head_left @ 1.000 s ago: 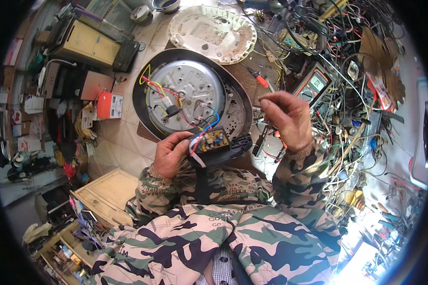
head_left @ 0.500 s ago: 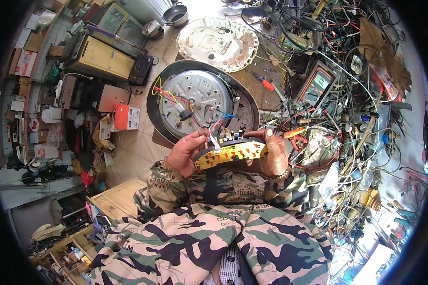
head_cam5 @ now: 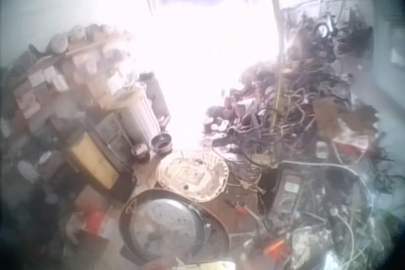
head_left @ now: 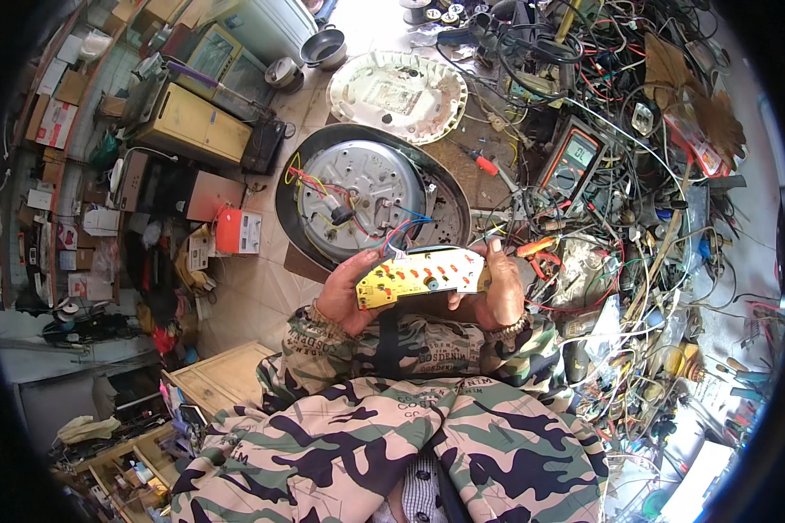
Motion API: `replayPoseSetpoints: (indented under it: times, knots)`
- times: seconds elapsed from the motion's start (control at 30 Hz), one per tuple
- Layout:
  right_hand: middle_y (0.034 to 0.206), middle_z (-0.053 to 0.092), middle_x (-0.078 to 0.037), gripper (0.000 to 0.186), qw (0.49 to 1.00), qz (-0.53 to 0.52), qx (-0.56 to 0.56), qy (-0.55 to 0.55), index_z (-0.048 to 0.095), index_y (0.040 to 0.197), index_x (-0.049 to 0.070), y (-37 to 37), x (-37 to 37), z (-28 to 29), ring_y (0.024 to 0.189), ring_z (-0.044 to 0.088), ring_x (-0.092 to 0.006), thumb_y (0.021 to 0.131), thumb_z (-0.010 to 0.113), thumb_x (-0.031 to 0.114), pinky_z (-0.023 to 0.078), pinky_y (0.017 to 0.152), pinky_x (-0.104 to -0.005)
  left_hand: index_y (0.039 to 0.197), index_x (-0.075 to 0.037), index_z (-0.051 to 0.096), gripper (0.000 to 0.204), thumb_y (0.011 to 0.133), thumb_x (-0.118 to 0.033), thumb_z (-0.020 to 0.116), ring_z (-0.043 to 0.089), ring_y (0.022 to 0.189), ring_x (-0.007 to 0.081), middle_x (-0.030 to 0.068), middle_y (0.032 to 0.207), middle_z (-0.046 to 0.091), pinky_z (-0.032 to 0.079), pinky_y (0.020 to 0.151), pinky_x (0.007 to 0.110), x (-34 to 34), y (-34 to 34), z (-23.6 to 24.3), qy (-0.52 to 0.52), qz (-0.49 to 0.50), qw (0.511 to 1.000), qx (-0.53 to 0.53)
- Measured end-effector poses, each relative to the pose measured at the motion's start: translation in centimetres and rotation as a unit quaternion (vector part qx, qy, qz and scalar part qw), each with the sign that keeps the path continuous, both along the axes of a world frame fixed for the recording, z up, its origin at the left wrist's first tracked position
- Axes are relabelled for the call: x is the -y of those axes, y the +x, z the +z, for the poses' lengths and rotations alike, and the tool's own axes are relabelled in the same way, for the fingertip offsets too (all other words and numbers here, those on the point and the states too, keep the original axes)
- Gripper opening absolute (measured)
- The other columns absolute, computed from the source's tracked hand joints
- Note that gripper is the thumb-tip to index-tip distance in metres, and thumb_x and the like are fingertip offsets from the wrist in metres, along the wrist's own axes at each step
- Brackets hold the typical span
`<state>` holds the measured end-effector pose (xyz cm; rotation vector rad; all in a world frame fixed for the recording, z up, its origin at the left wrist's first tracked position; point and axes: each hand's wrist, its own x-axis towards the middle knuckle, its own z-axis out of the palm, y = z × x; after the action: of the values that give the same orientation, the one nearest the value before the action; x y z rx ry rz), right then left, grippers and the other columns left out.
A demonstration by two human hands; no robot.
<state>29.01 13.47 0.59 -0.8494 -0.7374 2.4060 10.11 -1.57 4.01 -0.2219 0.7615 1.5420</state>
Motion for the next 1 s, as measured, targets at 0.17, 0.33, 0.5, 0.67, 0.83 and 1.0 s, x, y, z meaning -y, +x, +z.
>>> replayPoseSetpoints:
  times: [0.17, 0.33, 0.5, 0.67, 0.83, 1.0]
  knots:
    - [0.085, 0.070, -0.021, 0.061, 1.000, 0.002, -0.007, 0.004, 0.055, 0.115, -0.011, 0.4, 0.3, -0.3, 0.058, 0.068, -0.0306, 0.106, 0.047, 0.049, 0.058, 0.050, -0.0410, 0.134, -0.004, 0.054, 0.038, 0.106, -0.029, 0.048, 0.073, 0.101, 0.0288, 0.0175, 0.120, 0.069, 0.067, 0.072, 0.041, 0.5, 0.3, -0.5, 0.012, 0.004, 1.000, 0.008]
    - [0.085, 0.070, -0.022, 0.060, 1.000, 0.000, -0.025, -0.007, 0.055, 0.116, -0.011, 0.7, 0.6, -0.5, 0.057, 0.068, -0.0308, 0.106, 0.047, 0.047, 0.057, 0.050, -0.0412, 0.134, -0.005, 0.055, 0.038, 0.106, -0.030, 0.048, 0.072, 0.102, 0.0277, 0.0157, 0.120, 0.069, 0.066, 0.072, 0.041, 1.1, 0.5, -1.0, 0.022, 0.000, 1.000, -0.003]
    - [0.086, 0.070, -0.022, 0.056, 1.000, -0.011, -0.023, -0.006, 0.056, 0.116, -0.011, 1.0, 1.0, -0.4, 0.058, 0.068, -0.0304, 0.106, 0.048, 0.044, 0.057, 0.050, -0.0405, 0.126, 0.003, 0.055, 0.030, 0.105, -0.018, 0.050, 0.071, 0.105, 0.0268, 0.0184, 0.117, 0.068, 0.061, 0.092, 0.040, 0.9, 1.0, -0.2, 0.068, 0.010, 0.998, 0.011]
    - [0.089, 0.070, -0.022, 0.055, 0.999, -0.016, -0.026, -0.021, 0.058, 0.114, -0.011, 1.1, 1.5, -0.6, 0.061, 0.068, -0.0300, 0.107, 0.047, 0.042, 0.058, 0.053, -0.0399, 0.127, 0.004, 0.053, 0.029, 0.103, -0.012, 0.053, 0.071, 0.104, 0.0257, 0.0167, 0.113, 0.068, 0.060, 0.092, 0.039, 1.2, 1.0, -1.2, 0.040, 0.014, 0.998, -0.040]
    - [0.089, 0.071, -0.023, 0.056, 0.999, -0.023, -0.030, -0.029, 0.058, 0.115, -0.011, 1.4, 2.0, -0.9, 0.061, 0.069, -0.0298, 0.107, 0.047, 0.043, 0.058, 0.053, -0.0398, 0.127, 0.005, 0.052, 0.030, 0.103, -0.012, 0.052, 0.071, 0.104, 0.0259, 0.0175, 0.114, 0.068, 0.061, 0.092, 0.039, 1.3, 1.5, -0.7, 0.025, 0.017, 0.998, -0.056]
    - [0.088, 0.071, -0.023, 0.057, 0.999, -0.020, -0.023, -0.020, 0.057, 0.116, -0.011, 1.9, 2.3, -0.9, 0.061, 0.069, -0.0304, 0.106, 0.047, 0.044, 0.059, 0.054, -0.0411, 0.128, 0.005, 0.053, 0.031, 0.104, -0.014, 0.052, 0.072, 0.103, 0.0266, 0.0183, 0.117, 0.067, 0.062, 0.090, 0.039, 1.8, 1.7, -0.9, 0.040, 0.006, 0.998, -0.041]
